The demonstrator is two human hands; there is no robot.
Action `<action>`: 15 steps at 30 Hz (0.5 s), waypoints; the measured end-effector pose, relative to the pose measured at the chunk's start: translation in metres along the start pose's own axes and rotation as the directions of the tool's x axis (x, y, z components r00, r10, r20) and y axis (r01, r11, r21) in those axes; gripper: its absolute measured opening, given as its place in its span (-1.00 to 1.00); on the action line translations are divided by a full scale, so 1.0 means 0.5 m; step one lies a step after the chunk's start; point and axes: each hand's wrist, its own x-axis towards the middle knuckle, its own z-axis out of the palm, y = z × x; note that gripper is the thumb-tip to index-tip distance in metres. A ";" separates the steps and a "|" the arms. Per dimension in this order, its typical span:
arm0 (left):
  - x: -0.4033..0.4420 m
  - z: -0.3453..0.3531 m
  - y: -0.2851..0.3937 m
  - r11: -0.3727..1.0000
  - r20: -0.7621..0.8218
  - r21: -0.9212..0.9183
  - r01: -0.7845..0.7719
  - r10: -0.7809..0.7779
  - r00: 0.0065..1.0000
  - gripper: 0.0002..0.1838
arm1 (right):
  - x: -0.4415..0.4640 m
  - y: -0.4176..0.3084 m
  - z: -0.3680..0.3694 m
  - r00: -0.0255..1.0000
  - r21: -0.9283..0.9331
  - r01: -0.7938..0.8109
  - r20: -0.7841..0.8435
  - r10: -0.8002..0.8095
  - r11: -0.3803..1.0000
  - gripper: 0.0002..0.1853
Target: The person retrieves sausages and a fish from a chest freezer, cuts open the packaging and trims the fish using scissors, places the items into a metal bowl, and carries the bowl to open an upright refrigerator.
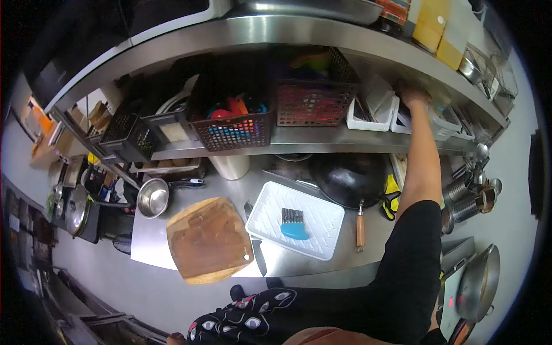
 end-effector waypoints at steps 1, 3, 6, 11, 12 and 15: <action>-0.008 0.002 0.004 1.000 -0.008 0.026 0.002 -0.002 1.000 -0.79 | 0.051 0.041 0.032 1.000 0.064 -0.017 -0.003 0.017 0.998 -0.49; -0.017 0.002 0.004 0.997 -0.029 0.074 -0.002 0.004 1.000 -0.82 | 0.103 0.095 0.058 0.996 0.136 -0.078 -0.026 0.083 0.988 -0.45; -0.014 -0.019 -0.016 0.979 -0.035 0.200 -0.045 0.053 0.998 -0.83 | 0.111 0.139 0.039 0.967 0.195 -0.213 -0.097 0.235 0.957 -0.48; -0.003 -0.078 -0.061 0.295 0.269 0.815 -0.499 0.570 0.776 -0.73 | 0.027 0.117 -0.109 0.617 0.641 -0.641 0.102 0.780 0.422 -0.68; -0.035 -0.060 -0.028 0.612 0.023 0.738 -0.284 0.398 0.917 -0.71 | 0.003 0.141 -0.085 0.718 0.537 -0.589 0.005 0.696 0.604 -0.64; 0.058 -0.103 -0.151 0.610 -0.137 0.788 -0.087 0.312 0.940 -0.59 | -0.116 0.198 -0.009 0.915 0.047 -0.363 -0.169 0.366 0.931 -0.52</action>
